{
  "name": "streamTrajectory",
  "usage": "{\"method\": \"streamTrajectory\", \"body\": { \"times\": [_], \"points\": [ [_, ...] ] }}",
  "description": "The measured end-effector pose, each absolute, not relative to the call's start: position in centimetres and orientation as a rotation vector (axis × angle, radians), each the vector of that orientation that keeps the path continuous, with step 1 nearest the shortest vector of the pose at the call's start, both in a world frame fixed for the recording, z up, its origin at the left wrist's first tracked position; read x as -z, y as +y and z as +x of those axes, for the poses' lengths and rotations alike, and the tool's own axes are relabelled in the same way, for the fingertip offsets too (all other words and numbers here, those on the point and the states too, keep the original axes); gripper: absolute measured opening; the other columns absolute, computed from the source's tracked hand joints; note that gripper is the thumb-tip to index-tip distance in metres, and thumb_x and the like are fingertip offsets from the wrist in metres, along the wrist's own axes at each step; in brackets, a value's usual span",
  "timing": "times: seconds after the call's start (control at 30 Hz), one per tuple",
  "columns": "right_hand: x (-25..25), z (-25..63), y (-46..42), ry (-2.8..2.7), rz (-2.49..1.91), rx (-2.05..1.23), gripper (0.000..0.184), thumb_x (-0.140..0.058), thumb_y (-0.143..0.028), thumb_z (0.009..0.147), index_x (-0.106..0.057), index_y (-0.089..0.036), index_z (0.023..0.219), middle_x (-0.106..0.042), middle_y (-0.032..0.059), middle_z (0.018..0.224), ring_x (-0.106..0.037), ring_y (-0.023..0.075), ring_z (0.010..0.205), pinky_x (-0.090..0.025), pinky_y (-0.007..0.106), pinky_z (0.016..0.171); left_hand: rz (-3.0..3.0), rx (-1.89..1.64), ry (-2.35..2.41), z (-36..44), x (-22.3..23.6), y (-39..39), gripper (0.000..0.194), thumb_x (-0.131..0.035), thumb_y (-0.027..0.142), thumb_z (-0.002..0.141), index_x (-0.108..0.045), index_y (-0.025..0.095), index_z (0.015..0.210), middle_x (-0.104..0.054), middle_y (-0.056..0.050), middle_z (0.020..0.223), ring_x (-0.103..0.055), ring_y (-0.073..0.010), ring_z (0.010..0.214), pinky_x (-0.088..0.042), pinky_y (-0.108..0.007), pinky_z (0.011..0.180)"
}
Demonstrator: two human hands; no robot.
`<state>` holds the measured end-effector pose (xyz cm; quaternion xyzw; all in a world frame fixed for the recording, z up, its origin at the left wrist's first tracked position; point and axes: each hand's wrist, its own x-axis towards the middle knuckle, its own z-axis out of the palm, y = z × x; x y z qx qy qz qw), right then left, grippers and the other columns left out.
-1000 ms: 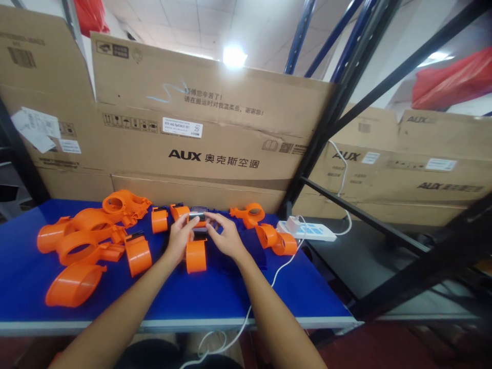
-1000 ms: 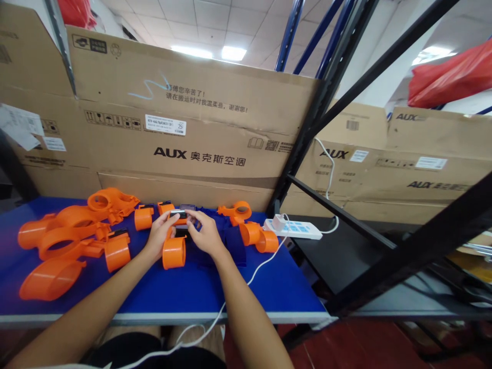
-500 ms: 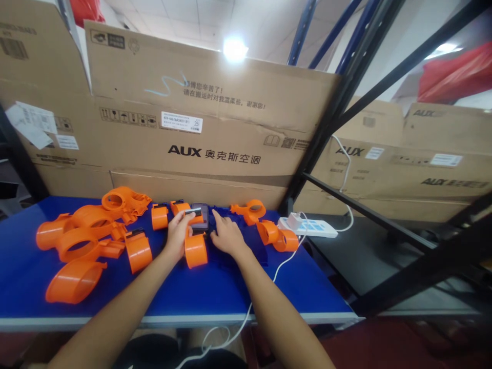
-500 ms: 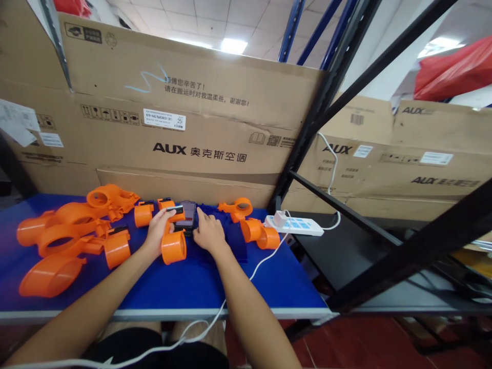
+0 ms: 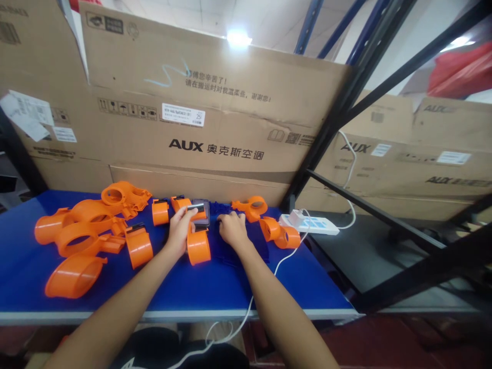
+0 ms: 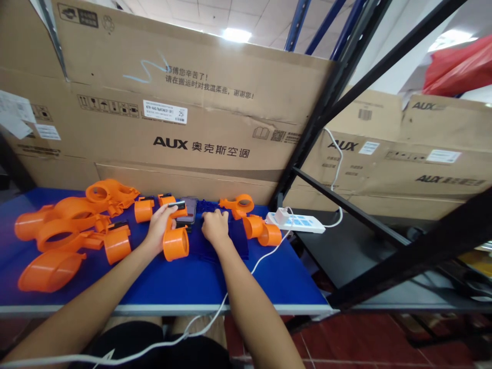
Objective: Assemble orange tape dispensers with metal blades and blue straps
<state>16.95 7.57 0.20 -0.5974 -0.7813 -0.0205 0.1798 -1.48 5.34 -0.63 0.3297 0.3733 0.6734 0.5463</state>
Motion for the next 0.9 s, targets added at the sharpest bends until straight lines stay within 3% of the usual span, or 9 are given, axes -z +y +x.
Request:
{"method": "streamTrajectory", "body": {
  "times": [0.17, 0.37, 0.57, 0.9],
  "points": [
    [-0.8, 17.1, 7.6, -1.874, -1.443, -0.154, 0.024, -0.056, -0.021, 0.090, -0.077, -0.021, 0.101, -0.076, 0.0124, 0.110, -0.062, 0.0303, 0.108, -0.041, 0.048, 0.099, 0.734, -1.606, 0.873, -1.5, 1.1, 5.8, 0.041, -0.084, 0.042, 0.068, -0.062, 0.021, 0.095, -0.056, 0.008, 0.059, -0.044, -0.0067, 0.037, -0.033, -0.021, 0.040],
    [-1.2, 16.4, 7.2, -1.601, -1.126, -0.389, 0.028, -0.058, -0.040, 0.091, -0.075, -0.019, 0.098, -0.078, 0.0087, 0.095, -0.072, 0.0247, 0.088, -0.058, 0.038, 0.082, 0.725, -1.590, 0.852, -1.6, 1.2, 6.2, 0.044, -0.086, 0.043, 0.067, -0.065, 0.019, 0.097, -0.061, 0.005, 0.066, -0.046, -0.0064, 0.039, -0.035, -0.021, 0.041],
    [-0.9, 14.8, 6.5, -1.489, -0.966, -0.597, 0.028, -0.067, -0.046, 0.085, -0.072, -0.019, 0.091, -0.076, 0.0077, 0.085, -0.073, 0.0247, 0.078, -0.061, 0.036, 0.070, 0.743, -1.563, 0.821, -1.4, 1.0, 5.8, 0.046, -0.088, 0.042, 0.065, -0.066, 0.018, 0.096, -0.062, 0.004, 0.066, -0.049, -0.0076, 0.040, -0.036, -0.022, 0.042],
    [-0.6, 13.7, 6.4, -1.391, -0.882, -0.737, 0.022, -0.061, -0.036, 0.086, -0.062, -0.021, 0.102, -0.074, 0.0077, 0.098, -0.075, 0.0227, 0.085, -0.064, 0.039, 0.080, 0.739, -1.548, 0.781, -1.3, 0.9, 5.5, 0.043, -0.087, 0.038, 0.066, -0.068, 0.018, 0.100, -0.064, 0.004, 0.064, -0.052, -0.0092, 0.039, -0.040, -0.023, 0.042]
  ]
}}
